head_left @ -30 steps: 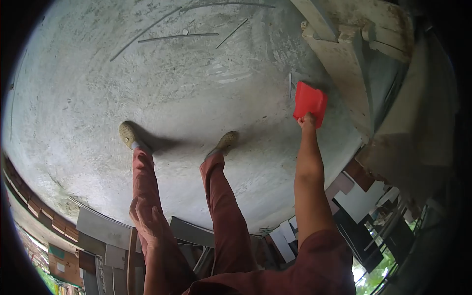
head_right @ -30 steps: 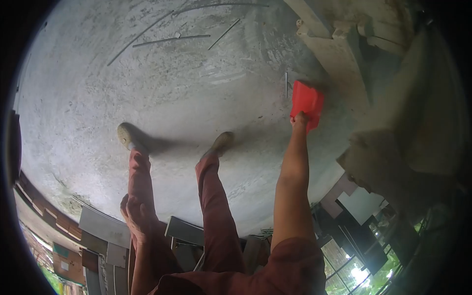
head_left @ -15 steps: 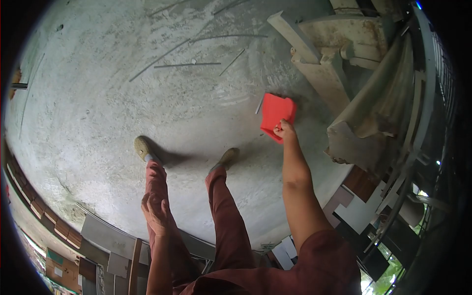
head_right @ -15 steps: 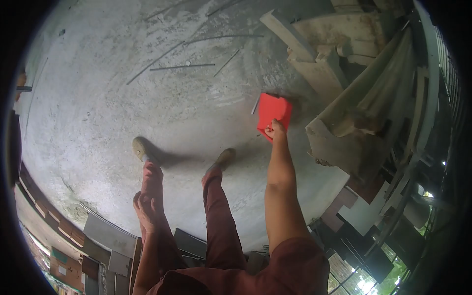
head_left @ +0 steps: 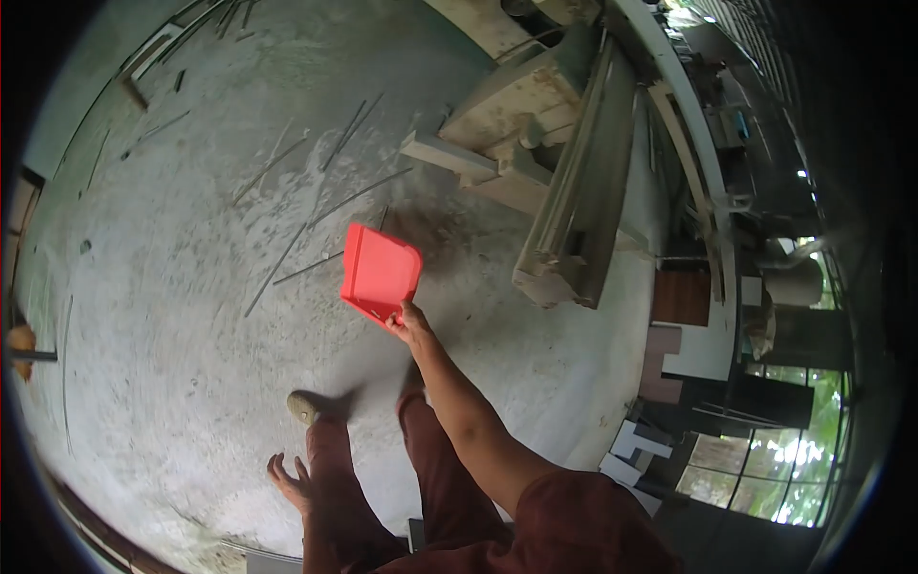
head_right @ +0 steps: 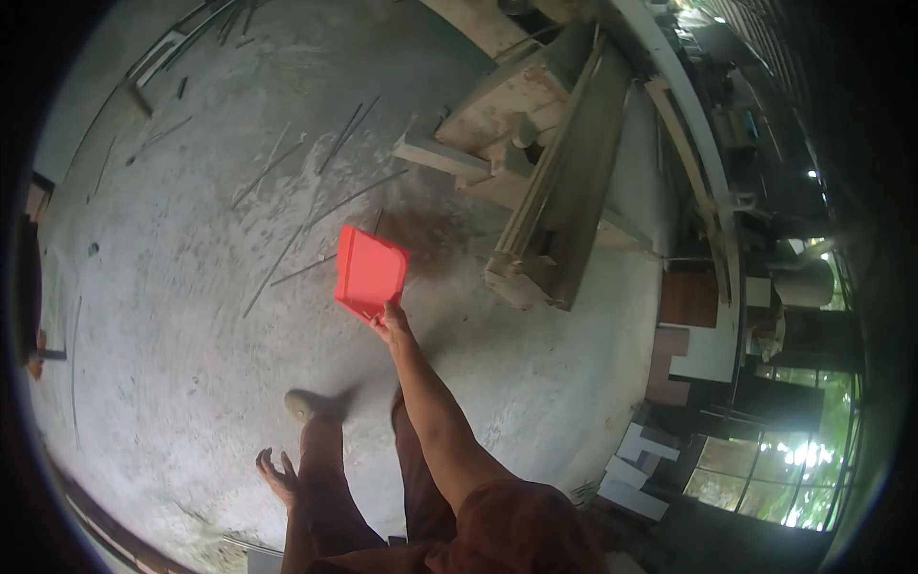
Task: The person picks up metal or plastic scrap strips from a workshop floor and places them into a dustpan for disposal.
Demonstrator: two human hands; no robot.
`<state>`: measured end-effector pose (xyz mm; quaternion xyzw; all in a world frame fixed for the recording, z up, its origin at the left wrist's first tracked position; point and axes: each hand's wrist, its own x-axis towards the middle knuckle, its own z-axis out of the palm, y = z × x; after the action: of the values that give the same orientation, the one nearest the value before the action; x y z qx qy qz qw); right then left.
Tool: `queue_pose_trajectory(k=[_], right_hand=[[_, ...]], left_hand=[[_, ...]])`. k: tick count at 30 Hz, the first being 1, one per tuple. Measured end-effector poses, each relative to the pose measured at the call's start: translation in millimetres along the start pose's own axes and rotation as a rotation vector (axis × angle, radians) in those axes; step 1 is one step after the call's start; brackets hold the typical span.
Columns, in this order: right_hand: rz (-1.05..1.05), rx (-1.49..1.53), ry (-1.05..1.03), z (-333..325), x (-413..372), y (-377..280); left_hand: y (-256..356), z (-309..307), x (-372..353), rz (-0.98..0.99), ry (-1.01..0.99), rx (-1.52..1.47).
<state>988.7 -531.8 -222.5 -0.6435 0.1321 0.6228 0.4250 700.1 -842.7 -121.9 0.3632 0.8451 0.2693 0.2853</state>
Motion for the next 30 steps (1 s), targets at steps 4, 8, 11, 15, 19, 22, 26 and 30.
queue_pose_trajectory(k=[4, 8, 11, 15, 19, 22, 26, 30], right_hand=[[-0.030, 0.057, 0.037, -43, -17, -4], [-0.026, 0.475, 0.003, -103, -14, 2], [-0.045, 0.732, -0.255, -134, 0, 14], [0.124, 0.769, 0.060, -107, -14, 21], [0.081, 0.775, 0.017, -101, -7, 37], [0.085, 0.765, 0.140, -77, -21, 28], [-0.052, 0.760, -0.036, -86, -27, 32], [0.111, 0.711, 0.030, -107, -5, 20]], left_hand=[[0, -33, 40, 0.037, -0.054, 0.061], [0, -36, 103, 0.096, -0.035, 0.069], [18, -26, 158, 0.110, -0.033, 0.031], [63, -10, 227, 0.126, -0.116, -0.106], [120, 4, 287, 0.201, -0.177, -0.202], [157, 12, 326, 0.187, -0.197, -0.313], [201, 27, 358, 0.195, -0.271, -0.379], [197, 63, 383, 0.372, -0.248, -0.220]])
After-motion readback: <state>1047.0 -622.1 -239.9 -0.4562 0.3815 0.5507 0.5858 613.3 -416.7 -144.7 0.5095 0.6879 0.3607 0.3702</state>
